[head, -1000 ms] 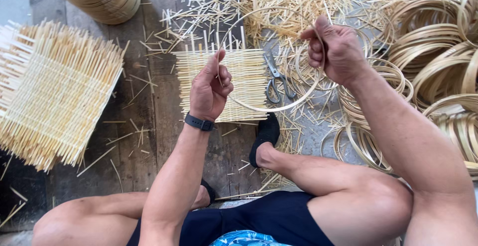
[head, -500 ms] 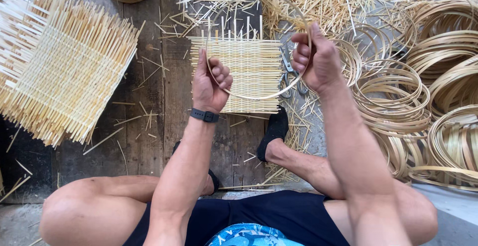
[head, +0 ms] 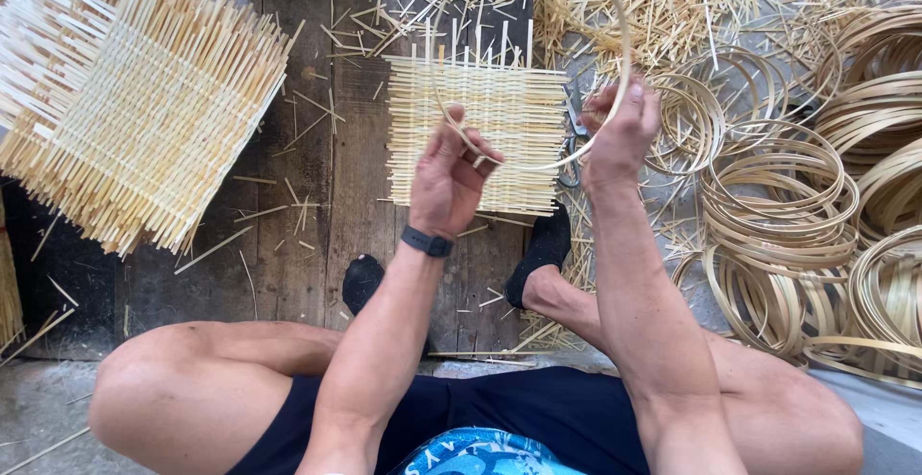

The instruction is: The person weaves bamboo strips into flat mats, places a circular bamboo ring on top, and trims the excess strips with shears to form round trays. The person repeats this process multiple times, stacking finished trays aside.

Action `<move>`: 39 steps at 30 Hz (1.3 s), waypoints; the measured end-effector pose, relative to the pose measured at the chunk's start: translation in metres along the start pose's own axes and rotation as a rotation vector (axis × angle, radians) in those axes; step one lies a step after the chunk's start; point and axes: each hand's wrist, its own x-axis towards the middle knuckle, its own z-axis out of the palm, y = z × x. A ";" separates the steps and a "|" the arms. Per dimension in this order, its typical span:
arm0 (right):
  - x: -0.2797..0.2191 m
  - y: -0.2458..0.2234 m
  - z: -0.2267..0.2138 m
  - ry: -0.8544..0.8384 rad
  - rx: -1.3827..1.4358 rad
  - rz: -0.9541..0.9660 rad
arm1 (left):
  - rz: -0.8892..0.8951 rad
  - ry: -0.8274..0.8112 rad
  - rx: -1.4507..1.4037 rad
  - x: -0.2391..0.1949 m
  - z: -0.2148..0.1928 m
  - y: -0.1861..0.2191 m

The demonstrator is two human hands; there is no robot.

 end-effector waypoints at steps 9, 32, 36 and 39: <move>-0.019 -0.065 0.029 -0.913 -0.804 -0.937 | -0.317 -0.001 0.611 0.022 0.013 0.030; 0.011 -0.045 0.001 -0.597 -0.480 0.020 | -0.076 0.133 0.379 0.044 -0.021 0.041; 0.006 -0.022 -0.022 -0.499 0.268 0.571 | 0.003 0.013 0.113 0.050 -0.030 0.057; 0.006 0.000 -0.034 -0.518 0.333 0.590 | -0.127 0.027 0.251 0.054 -0.027 0.068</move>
